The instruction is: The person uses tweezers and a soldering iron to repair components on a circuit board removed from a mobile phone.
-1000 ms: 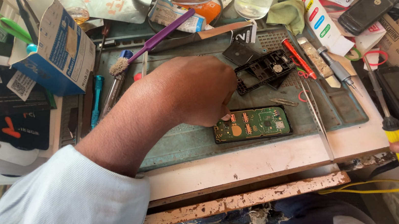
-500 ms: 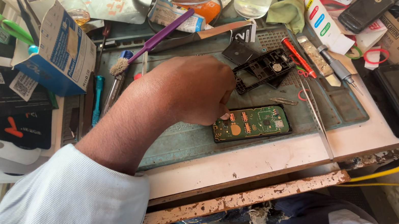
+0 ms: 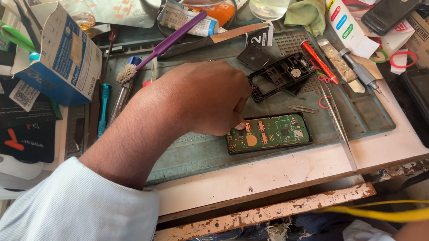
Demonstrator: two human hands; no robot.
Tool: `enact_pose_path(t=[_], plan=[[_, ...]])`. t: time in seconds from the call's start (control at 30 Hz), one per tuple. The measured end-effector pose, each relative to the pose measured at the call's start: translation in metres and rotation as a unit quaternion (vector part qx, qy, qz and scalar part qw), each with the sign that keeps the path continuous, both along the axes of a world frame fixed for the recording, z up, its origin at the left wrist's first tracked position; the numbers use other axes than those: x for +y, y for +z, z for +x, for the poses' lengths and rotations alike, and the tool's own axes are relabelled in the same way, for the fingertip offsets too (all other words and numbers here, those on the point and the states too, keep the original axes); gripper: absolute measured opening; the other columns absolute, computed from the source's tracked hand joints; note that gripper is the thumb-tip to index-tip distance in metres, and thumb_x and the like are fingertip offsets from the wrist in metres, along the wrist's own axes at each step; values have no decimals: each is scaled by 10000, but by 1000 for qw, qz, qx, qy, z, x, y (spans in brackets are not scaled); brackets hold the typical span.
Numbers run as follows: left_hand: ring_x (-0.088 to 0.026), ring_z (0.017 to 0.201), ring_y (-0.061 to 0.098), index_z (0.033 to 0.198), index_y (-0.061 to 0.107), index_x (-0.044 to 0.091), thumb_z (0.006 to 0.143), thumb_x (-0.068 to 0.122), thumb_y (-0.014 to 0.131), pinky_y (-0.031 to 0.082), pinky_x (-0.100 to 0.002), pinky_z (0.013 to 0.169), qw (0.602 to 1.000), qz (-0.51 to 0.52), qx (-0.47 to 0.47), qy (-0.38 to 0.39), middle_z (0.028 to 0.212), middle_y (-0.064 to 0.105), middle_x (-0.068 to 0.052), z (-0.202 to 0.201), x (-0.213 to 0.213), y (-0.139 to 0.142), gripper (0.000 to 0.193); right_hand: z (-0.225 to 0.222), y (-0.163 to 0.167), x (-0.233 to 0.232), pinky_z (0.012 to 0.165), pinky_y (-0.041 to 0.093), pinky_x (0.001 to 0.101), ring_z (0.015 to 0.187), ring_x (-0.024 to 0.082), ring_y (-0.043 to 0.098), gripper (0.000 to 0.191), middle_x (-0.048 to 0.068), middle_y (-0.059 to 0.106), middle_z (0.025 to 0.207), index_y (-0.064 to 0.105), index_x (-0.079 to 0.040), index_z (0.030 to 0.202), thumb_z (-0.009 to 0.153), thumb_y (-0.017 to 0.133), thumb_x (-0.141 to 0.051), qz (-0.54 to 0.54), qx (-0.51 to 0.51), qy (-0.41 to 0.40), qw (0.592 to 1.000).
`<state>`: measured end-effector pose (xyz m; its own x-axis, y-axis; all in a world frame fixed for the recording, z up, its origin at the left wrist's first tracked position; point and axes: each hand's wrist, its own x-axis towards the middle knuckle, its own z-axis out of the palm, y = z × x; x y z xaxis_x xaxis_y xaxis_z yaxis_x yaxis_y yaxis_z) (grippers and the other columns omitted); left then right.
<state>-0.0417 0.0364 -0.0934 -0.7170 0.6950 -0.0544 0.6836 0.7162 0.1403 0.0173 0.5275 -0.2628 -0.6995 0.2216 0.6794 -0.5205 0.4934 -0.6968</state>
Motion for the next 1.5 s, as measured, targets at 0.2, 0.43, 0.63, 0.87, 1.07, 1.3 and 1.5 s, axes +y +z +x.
enact_pose_path(t=[0.2, 0.43, 0.63, 0.87, 1.07, 1.3, 1.5], plan=[[-368, 872, 712, 776, 736, 74, 798, 154, 658, 560, -502, 751, 1000, -4, 4, -2, 837, 735, -149, 0, 1, 0, 113, -12, -9, -26, 641, 445, 286, 743, 218, 531, 280, 150, 562, 912, 562, 58, 1142, 1172, 504, -215, -156, 70, 95, 981], [-366, 871, 714, 811, 742, 87, 807, 169, 656, 567, -506, 742, 999, -23, -11, 22, 861, 738, -142, 1, 3, 5, 119, -5, 13, -108, 541, 360, 260, 574, 183, 421, 467, 115, 472, 746, 573, 90, 1266, 1257, 451, -361, -166, 117, 120, 972], [-364, 887, 714, 843, 741, 96, 837, 189, 642, 563, -510, 761, 999, -32, -14, 37, 880, 739, -136, 5, 5, 7, 136, 0, 25, -126, 558, 307, 259, 558, 170, 393, 519, 140, 476, 771, 558, 111, 1110, 1290, 464, -367, -164, 120, 44, 978], [-364, 883, 704, 817, 739, 96, 821, 172, 637, 554, -511, 757, 999, -18, -8, 31, 876, 735, -127, 5, 6, 8, 127, -4, 22, -127, 543, 324, 243, 591, 167, 407, 368, 150, 506, 891, 513, 85, 1028, 1242, 461, -210, -203, 141, 26, 969], [-367, 844, 703, 787, 729, 80, 839, 171, 633, 551, -515, 726, 999, -22, -1, 24, 839, 727, -133, 3, 4, 7, 142, 1, 22, -145, 551, 336, 249, 583, 167, 426, 394, 163, 526, 892, 502, 86, 1041, 1245, 476, -250, -215, 145, 2, 966], [-312, 834, 714, 791, 760, 130, 770, 162, 699, 559, -479, 711, 998, -1, -35, 45, 821, 745, -88, 0, -4, 12, 71, 18, 42, -186, 550, 374, 258, 564, 172, 468, 489, 187, 566, 916, 483, 89, 1052, 1235, 519, -363, -130, 133, 38, 982], [-317, 815, 727, 775, 767, 109, 787, 160, 700, 572, -479, 710, 997, -36, -44, 61, 813, 746, -110, -1, -4, 13, 85, 31, 61, -219, 543, 395, 262, 537, 168, 490, 578, 197, 593, 903, 480, 90, 1043, 1223, 553, -455, -83, 116, 61, 988]])
